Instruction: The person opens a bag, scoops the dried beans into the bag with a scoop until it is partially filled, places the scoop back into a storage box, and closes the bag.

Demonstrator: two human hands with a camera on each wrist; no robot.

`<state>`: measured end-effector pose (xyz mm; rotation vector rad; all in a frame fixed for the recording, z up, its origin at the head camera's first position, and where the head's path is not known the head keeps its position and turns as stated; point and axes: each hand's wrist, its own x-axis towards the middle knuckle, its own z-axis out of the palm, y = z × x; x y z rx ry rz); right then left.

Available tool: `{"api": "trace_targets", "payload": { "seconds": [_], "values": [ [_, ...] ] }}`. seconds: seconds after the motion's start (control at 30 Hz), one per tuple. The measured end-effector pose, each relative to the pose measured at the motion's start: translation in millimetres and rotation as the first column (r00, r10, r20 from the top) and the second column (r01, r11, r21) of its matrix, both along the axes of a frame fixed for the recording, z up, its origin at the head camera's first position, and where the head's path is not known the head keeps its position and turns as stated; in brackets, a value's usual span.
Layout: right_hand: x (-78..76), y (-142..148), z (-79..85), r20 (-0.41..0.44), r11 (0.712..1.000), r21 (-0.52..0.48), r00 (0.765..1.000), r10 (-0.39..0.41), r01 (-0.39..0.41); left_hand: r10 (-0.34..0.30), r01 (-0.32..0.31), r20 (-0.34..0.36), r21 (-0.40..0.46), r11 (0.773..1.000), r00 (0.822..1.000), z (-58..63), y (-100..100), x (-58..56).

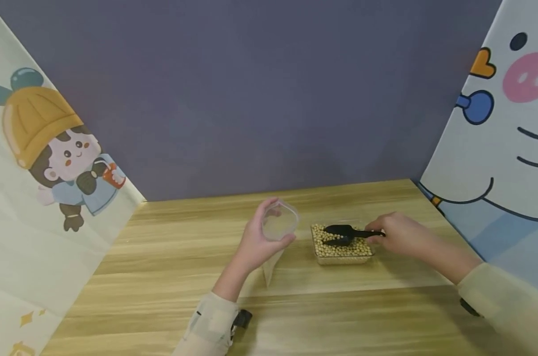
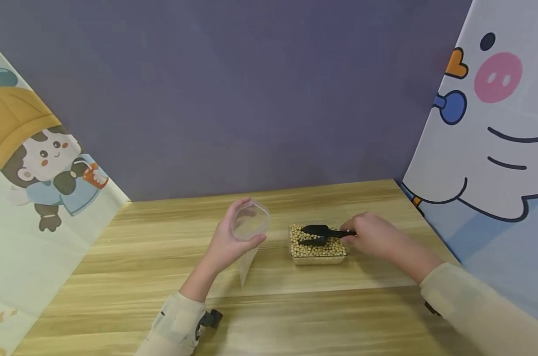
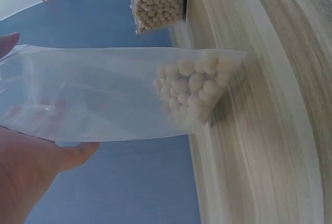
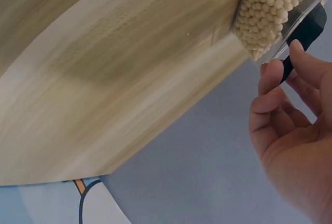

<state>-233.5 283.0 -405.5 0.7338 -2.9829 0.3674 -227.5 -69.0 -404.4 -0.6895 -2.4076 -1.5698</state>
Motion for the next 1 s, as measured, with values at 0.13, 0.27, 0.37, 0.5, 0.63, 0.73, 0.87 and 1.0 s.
{"api": "trace_targets", "payload": {
  "seconds": [0.13, 0.27, 0.37, 0.5, 0.63, 0.73, 0.87, 1.0],
  "values": [
    [1.5, -2, -0.8, 0.020, 1.000, -0.015, 1.000, -0.015, 0.015, -0.007, 0.007, -0.005, -0.002, 1.000, 1.000, -2.1, 2, -1.3],
    [2.0, -2, -1.1, 0.014, 0.999, -0.038, 1.000, -0.007, 0.007, -0.006, 0.006, -0.012, 0.005, 1.000, 1.000, -4.1, 2, -2.2],
    [2.1, 2, -3.3, -0.030, 0.999, -0.045, 1.000, -0.004, 0.003, -0.014, 0.014, -0.012, 0.007, 1.000, 1.000, -4.4, 3, -2.6],
    [2.1, 10, -5.8, -0.066, 0.999, -0.034, 0.998, -0.022, 0.020, -0.031, 0.031, 0.000, 0.012, 0.999, 1.000, -4.7, 4, -2.5],
    [0.9, 19, -2.7, -0.065, 0.999, -0.017, 0.997, -0.032, 0.031, -0.030, 0.029, 0.009, 0.016, 0.999, 1.000, -2.6, 4, -1.2],
    [0.7, 24, 1.8, -0.067, 0.999, -0.003, 0.997, -0.033, 0.032, -0.030, 0.030, 0.011, 0.012, 0.999, 0.999, -1.0, 4, -0.4],
    [1.5, 25, 5.4, -0.081, 1.000, 0.005, 0.997, -0.009, 0.009, -0.035, 0.035, 0.019, 0.007, 0.999, 0.999, -0.5, 5, -0.4],
    [2.7, 19, 4.0, -0.063, 1.000, -0.015, 0.998, 0.027, -0.028, -0.044, 0.043, 0.021, 0.013, 0.999, 0.999, -0.6, 7, -1.1]
  ]
}}
